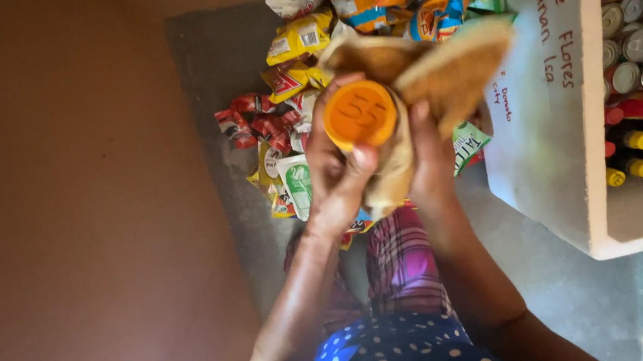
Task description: Wiping canned goods and snack packets with a cloth and placing them into a white storage bin.
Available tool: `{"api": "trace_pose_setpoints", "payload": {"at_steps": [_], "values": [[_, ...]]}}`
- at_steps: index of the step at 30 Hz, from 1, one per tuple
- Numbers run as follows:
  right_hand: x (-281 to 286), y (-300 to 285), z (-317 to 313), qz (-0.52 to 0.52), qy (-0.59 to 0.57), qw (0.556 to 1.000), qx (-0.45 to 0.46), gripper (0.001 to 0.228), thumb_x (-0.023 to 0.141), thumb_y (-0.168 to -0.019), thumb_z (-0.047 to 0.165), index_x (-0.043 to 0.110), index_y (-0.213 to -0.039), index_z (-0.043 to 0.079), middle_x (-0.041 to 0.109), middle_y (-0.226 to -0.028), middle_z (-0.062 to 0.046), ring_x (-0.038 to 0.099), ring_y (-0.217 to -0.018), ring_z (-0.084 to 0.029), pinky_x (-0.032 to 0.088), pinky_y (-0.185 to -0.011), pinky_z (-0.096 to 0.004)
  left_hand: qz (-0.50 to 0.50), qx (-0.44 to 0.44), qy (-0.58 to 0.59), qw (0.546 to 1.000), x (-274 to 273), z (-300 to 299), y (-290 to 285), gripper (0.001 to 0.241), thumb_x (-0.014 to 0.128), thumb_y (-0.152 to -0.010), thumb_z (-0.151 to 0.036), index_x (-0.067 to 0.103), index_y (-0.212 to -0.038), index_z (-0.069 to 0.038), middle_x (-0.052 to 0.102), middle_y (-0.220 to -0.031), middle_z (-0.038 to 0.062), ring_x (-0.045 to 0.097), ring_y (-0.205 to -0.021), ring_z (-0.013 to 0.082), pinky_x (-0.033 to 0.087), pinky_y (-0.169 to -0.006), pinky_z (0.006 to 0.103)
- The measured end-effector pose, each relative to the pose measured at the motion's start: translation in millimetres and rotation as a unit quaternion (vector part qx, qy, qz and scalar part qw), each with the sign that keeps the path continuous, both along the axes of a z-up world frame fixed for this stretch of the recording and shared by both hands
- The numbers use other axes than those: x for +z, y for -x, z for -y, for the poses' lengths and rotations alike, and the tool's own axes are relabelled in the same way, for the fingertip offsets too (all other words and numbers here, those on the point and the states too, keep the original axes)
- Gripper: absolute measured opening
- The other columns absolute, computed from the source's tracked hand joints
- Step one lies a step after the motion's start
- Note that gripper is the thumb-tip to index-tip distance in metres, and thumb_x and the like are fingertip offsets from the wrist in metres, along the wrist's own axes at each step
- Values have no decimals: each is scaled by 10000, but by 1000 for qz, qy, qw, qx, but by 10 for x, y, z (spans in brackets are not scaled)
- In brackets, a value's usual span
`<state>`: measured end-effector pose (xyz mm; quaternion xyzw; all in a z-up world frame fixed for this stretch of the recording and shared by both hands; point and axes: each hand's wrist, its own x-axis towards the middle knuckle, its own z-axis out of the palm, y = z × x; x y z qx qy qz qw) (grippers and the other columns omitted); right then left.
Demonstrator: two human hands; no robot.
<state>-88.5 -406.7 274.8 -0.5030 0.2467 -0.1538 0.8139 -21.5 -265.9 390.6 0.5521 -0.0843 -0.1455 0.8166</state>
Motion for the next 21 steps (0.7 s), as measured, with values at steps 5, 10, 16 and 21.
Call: {"api": "trace_pose_setpoints", "payload": {"at_steps": [5, 10, 16, 21], "values": [[-313, -262, 216, -86, -63, 994, -8, 468, 617, -1046, 310, 538, -1414, 33, 662, -1265, -89, 629, -1145, -199, 526, -1005, -341, -29, -18, 60, 998, 103, -6, -48, 873, 828, -925, -505, 423, -1558, -59, 574, -1365, 41, 555, -1304, 150, 452, -1195, 319], [476, -325, 401, -83, 262, 950, 150, 370, 651, -1019, 252, 630, -1300, 11, 707, -1230, -110, 665, -1153, -230, 539, -1005, -332, 83, 18, -125, 988, -13, 3, -154, 811, 913, -847, -216, 468, -1498, -29, 615, -1390, 53, 600, -1272, 163, 485, -1206, 353], [1218, -275, 301, -70, 671, 731, 99, 944, 947, -691, 394, 461, -1389, -14, 542, -1376, -262, 565, -1247, -455, 498, -1040, -495, 15, 2, -182, 983, 170, 214, -151, 732, 908, -832, -111, 522, -1450, -44, 659, -1290, 57, 661, -1206, 199, 565, -1095, 363], [1405, -229, 270, -122, 530, 827, 142, 895, 869, -657, 106, 479, -1461, 56, 591, -1422, -202, 610, -1267, -394, 523, -1033, -425, 224, 42, -407, 884, 385, 383, -117, 781, 979, -629, -95, 639, -1331, -63, 709, -1248, 120, 645, -1138, 356, 512, -1013, 449]]}}
